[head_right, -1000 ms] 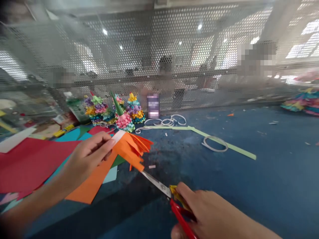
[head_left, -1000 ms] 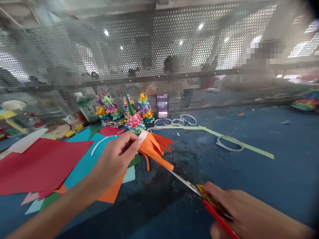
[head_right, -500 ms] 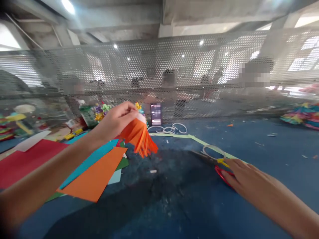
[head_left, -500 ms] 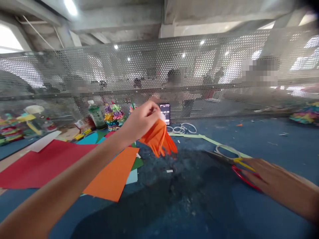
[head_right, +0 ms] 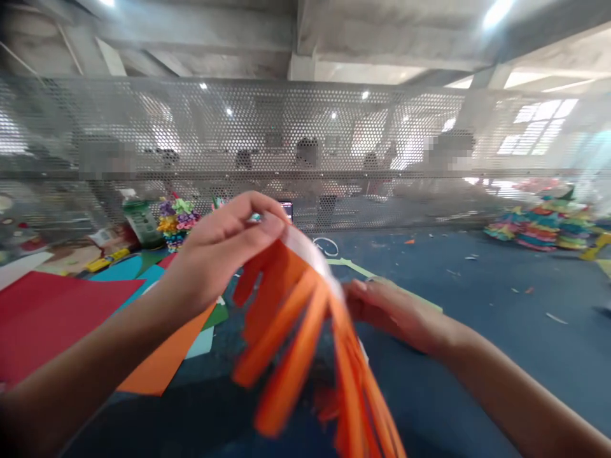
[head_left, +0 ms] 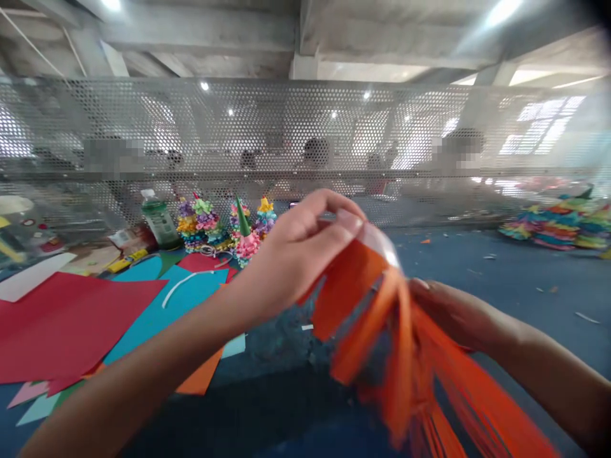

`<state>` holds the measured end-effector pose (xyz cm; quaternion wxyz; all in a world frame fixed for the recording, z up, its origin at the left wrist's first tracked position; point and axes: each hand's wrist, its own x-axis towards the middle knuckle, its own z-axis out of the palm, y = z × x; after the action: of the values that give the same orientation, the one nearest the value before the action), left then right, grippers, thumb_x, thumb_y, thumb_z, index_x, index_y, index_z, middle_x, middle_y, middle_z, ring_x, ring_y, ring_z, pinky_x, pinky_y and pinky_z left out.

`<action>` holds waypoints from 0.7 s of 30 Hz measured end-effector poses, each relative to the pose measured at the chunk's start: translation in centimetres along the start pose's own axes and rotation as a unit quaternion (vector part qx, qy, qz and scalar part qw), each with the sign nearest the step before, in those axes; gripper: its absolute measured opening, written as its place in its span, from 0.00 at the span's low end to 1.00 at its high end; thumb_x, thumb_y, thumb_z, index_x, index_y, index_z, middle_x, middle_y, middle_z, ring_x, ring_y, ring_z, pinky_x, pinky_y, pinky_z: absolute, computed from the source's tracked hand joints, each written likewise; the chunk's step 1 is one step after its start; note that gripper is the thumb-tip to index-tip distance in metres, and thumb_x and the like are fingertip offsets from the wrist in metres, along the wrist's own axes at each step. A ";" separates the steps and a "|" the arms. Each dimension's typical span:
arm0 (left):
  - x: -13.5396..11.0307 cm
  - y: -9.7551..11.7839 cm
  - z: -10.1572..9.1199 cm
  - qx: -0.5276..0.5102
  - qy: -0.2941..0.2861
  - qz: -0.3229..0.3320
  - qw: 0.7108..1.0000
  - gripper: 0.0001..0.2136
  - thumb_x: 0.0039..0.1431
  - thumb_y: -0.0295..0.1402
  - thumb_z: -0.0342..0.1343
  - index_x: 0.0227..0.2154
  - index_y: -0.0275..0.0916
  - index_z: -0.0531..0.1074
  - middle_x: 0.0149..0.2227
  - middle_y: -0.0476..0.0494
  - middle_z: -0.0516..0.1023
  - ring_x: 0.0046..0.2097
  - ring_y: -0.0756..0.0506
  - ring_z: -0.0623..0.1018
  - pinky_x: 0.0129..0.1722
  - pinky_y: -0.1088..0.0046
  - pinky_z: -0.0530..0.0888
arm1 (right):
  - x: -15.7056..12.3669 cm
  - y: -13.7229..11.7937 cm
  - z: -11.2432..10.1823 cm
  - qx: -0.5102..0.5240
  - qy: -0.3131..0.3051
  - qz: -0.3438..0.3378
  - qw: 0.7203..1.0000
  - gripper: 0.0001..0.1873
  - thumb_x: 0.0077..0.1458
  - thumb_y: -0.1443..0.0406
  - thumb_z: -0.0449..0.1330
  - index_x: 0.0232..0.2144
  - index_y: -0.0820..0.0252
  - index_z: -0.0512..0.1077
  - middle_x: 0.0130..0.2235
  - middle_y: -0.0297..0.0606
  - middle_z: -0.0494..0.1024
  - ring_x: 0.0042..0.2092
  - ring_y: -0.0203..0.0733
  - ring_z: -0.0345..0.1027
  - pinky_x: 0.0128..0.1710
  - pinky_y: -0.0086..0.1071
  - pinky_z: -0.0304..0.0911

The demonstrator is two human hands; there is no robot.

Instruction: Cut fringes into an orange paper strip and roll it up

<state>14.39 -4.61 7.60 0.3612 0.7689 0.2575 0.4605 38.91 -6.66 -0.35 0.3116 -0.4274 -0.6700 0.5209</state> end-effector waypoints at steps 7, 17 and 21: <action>-2.1 -4.4 -4.5 -0.036 0.056 -0.172 0.983 0.07 0.58 0.39 0.52 0.32 0.40 0.67 0.29 0.49 0.70 0.28 0.50 0.71 0.25 0.77 0.68 | -0.3 -0.6 -0.6 -0.033 -0.103 0.111 0.988 0.18 0.58 0.55 0.57 0.47 0.57 0.69 0.41 0.35 0.73 0.38 0.36 0.70 0.36 0.26 0.64; -4.6 -7.4 -7.5 -0.085 0.139 -0.207 0.965 0.12 0.56 0.40 0.57 0.41 0.42 0.70 0.37 0.45 0.73 0.36 0.46 0.75 0.28 0.78 0.71 | 2.8 4.0 1.7 -0.169 -0.163 0.098 0.967 0.12 0.58 0.60 0.54 0.35 0.63 0.71 0.34 0.38 0.78 0.35 0.38 0.70 0.36 0.30 0.63; -5.7 -7.7 -8.2 -0.078 0.138 -0.249 0.956 0.16 0.57 0.40 0.56 0.47 0.46 0.69 0.37 0.45 0.74 0.36 0.45 0.75 0.27 0.77 0.71 | 2.7 4.9 1.3 -0.225 -0.087 0.090 0.966 0.09 0.57 0.61 0.53 0.32 0.61 0.69 0.31 0.36 0.75 0.33 0.37 0.68 0.33 0.29 0.61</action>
<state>4.07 -1.48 1.08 0.4838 0.5790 0.4513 0.4765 37.81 -4.33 -5.47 0.0998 -0.4979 -0.7533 0.4179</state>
